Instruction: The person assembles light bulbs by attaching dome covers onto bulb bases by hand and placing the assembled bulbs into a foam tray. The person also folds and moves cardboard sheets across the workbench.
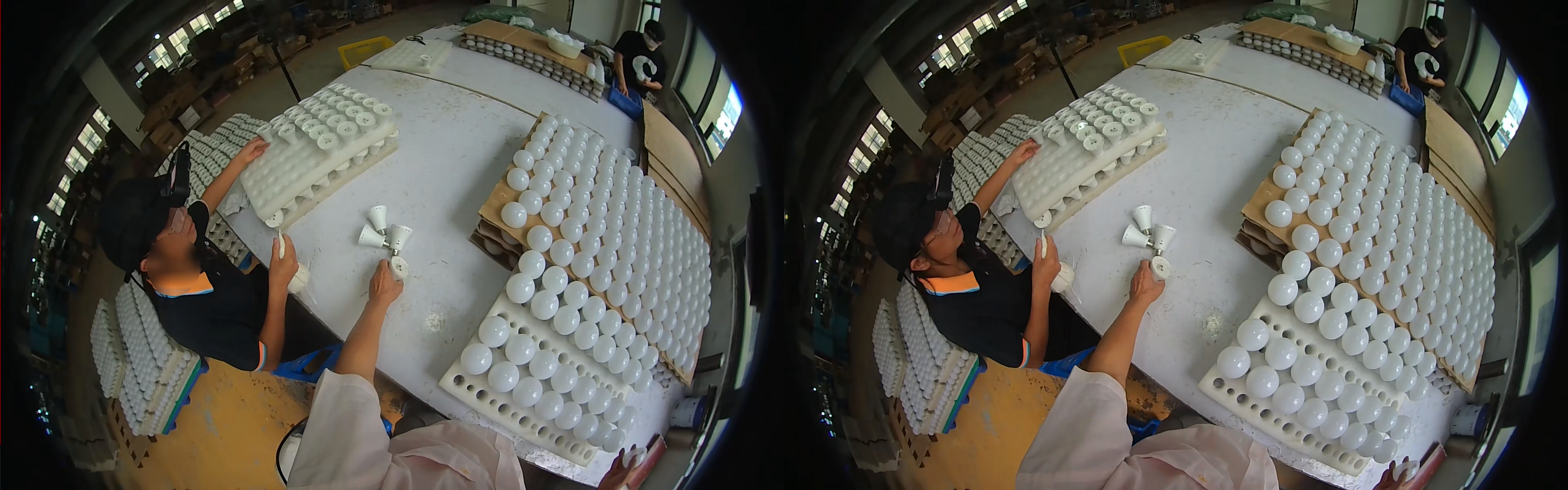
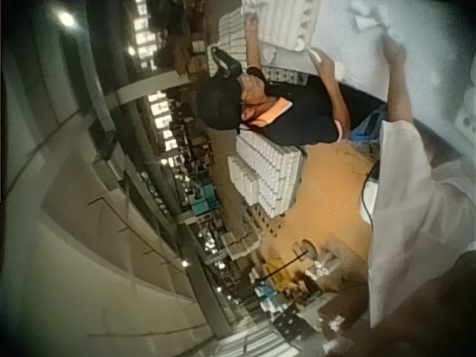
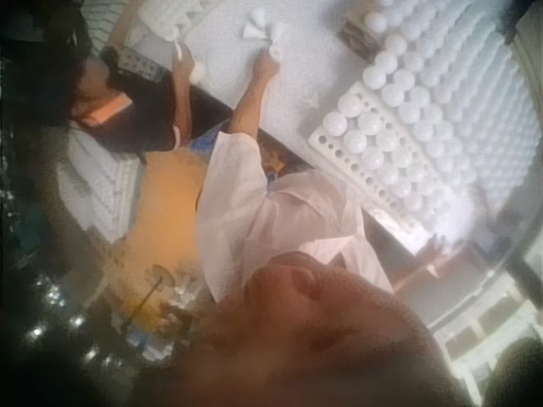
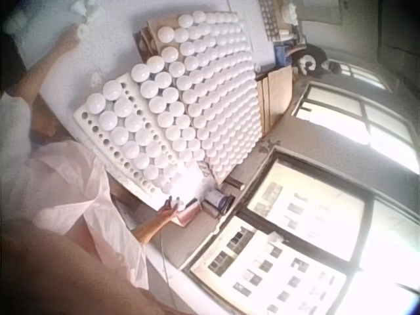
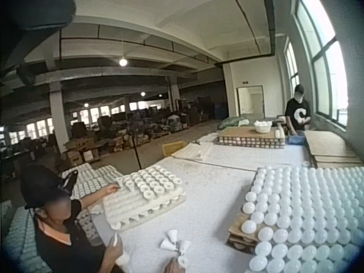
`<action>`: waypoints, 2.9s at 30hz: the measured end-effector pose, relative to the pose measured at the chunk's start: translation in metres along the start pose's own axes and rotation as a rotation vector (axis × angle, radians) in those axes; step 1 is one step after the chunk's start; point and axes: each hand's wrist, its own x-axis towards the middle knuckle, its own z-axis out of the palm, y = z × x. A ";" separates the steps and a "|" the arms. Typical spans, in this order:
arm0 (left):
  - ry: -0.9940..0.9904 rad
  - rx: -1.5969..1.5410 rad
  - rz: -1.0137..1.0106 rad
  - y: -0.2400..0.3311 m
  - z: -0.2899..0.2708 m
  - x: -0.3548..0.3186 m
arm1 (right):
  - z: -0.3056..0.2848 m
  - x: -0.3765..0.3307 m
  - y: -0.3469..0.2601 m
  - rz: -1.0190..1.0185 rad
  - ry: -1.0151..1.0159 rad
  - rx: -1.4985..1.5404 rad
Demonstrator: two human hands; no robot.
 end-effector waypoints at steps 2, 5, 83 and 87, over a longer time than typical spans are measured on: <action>0.135 -0.293 -0.190 0.022 0.008 -0.020 | -0.013 -0.017 -0.014 -0.053 -0.390 -0.052; 0.150 -0.954 -0.105 0.009 0.005 -0.055 | 0.038 -0.054 -0.016 -0.088 -0.598 0.027; -1.543 -0.428 0.367 0.282 -0.029 -0.272 | 0.153 -0.178 0.026 -0.725 -1.211 -0.306; -1.545 -0.523 0.398 0.294 -0.014 -0.283 | 0.138 -0.165 0.017 -0.715 -1.187 -0.304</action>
